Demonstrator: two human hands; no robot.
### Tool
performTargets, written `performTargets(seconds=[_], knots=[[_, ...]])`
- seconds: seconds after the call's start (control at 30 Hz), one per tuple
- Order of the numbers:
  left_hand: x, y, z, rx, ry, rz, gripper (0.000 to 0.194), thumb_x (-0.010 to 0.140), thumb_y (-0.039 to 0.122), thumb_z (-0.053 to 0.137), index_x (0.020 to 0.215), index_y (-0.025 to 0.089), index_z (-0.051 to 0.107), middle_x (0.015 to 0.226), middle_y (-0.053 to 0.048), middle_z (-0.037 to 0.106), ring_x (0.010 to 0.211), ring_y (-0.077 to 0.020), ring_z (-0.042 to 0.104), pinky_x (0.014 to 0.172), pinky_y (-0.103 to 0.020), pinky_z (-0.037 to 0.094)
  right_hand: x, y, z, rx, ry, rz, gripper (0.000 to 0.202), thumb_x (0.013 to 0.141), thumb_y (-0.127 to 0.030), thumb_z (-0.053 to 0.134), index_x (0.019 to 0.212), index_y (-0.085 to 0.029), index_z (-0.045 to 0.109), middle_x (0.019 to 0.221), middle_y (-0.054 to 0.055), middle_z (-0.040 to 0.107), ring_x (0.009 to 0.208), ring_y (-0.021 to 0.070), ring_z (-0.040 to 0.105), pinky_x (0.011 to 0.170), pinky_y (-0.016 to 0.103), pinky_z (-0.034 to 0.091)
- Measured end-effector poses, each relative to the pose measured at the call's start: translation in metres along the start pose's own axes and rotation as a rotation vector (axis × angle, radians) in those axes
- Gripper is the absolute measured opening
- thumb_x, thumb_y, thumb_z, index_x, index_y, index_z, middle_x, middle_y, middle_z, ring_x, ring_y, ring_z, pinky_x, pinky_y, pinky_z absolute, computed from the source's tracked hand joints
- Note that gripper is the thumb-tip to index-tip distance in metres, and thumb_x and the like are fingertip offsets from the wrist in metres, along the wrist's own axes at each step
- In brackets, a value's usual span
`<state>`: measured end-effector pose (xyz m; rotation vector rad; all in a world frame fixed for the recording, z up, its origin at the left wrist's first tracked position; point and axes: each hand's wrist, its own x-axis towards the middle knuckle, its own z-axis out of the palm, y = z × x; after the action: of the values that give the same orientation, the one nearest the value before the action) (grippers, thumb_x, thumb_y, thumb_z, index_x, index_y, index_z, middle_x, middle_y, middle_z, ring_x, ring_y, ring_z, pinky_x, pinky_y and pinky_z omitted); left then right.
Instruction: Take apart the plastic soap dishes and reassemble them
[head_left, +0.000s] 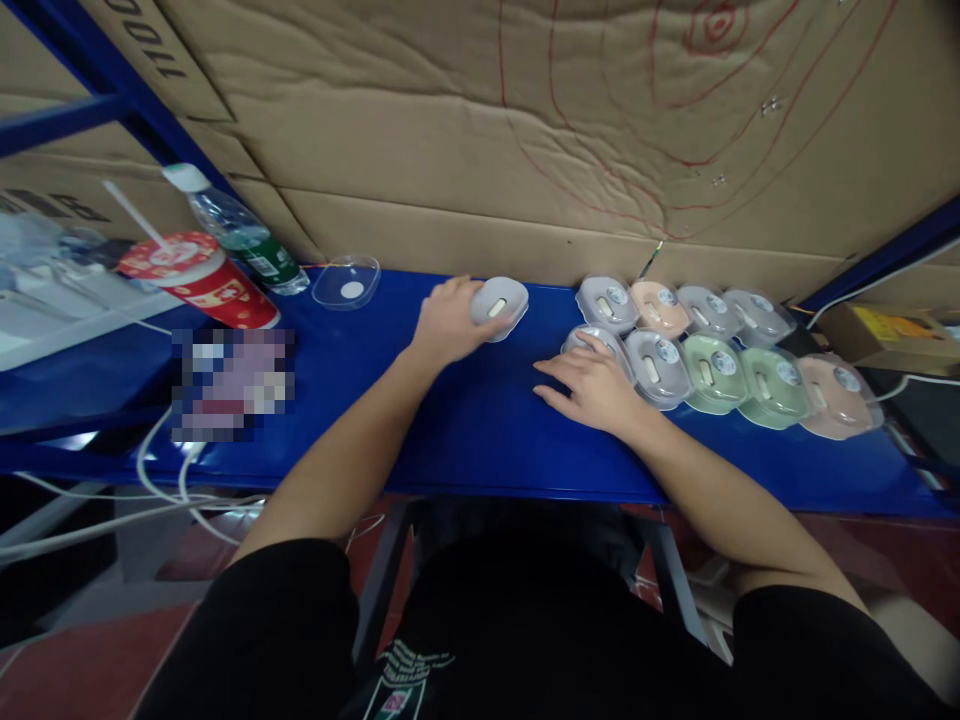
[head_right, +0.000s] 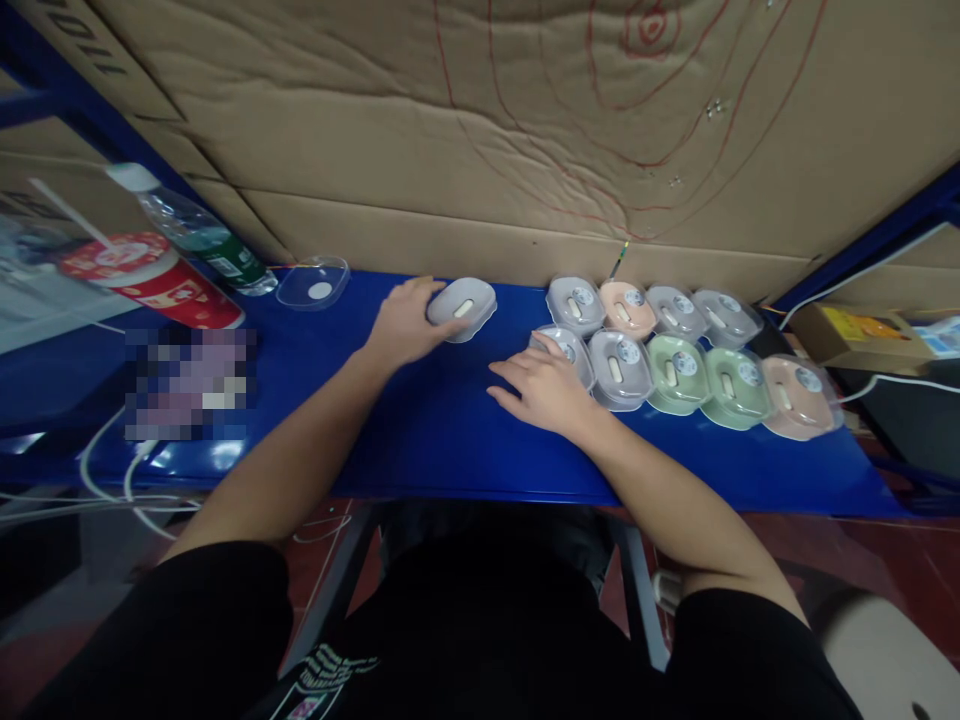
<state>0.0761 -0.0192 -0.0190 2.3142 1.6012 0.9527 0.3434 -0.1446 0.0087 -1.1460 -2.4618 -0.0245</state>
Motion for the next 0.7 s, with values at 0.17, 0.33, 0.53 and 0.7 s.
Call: performTargets(seconds=[0.17,0.33,0.53,0.7], knots=[[-0.010,0.011,0.022,0.075,-0.092,0.000,0.078,0.076,0.049,0.093,0.144,0.020,0.066,0.162,-0.022,0.054,0.150,-0.0462,0.049,0.125,-0.059,0.039,0.000,0.000,0.000,0.010,0.003,-0.008,0.034,0.108,-0.042,0.061,0.128,-0.023,0.080,0.114,0.008,0.086,0.105,0.0294,0.080,0.127,0.060,0.037],[0.001,0.000,0.021,-0.045,-0.026,-0.066,0.040,0.080,0.044,0.088,0.113,0.024,0.078,0.150,-0.015,0.065,0.143,-0.0395,0.059,0.124,-0.056,0.043,0.000,0.002,0.001,0.028,0.002,0.002,0.031,0.106,-0.042,0.064,0.127,-0.025,0.081,0.115,0.007,0.086,0.107,0.0287,0.080,0.127,0.060,0.037],[0.009,-0.004,-0.004,-0.200,0.249,-0.158,0.030,0.090,0.053,0.076,0.099,0.025,0.072,0.121,-0.009,0.077,0.121,-0.0312,0.070,0.113,-0.047,0.051,0.000,0.004,0.004,0.026,0.017,0.007,0.032,0.107,-0.043,0.063,0.127,-0.026,0.081,0.115,0.006,0.086,0.107,0.0280,0.080,0.126,0.058,0.039],[0.018,-0.047,-0.030,-0.176,0.379,-0.371,0.047,0.104,0.070,0.049,0.098,0.026,0.064,0.094,-0.010,0.072,0.110,-0.0330,0.070,0.101,-0.047,0.053,-0.001,0.004,0.005,0.025,0.029,-0.003,0.032,0.107,-0.043,0.064,0.125,-0.023,0.081,0.114,0.007,0.086,0.105,0.0287,0.081,0.125,0.059,0.040]])
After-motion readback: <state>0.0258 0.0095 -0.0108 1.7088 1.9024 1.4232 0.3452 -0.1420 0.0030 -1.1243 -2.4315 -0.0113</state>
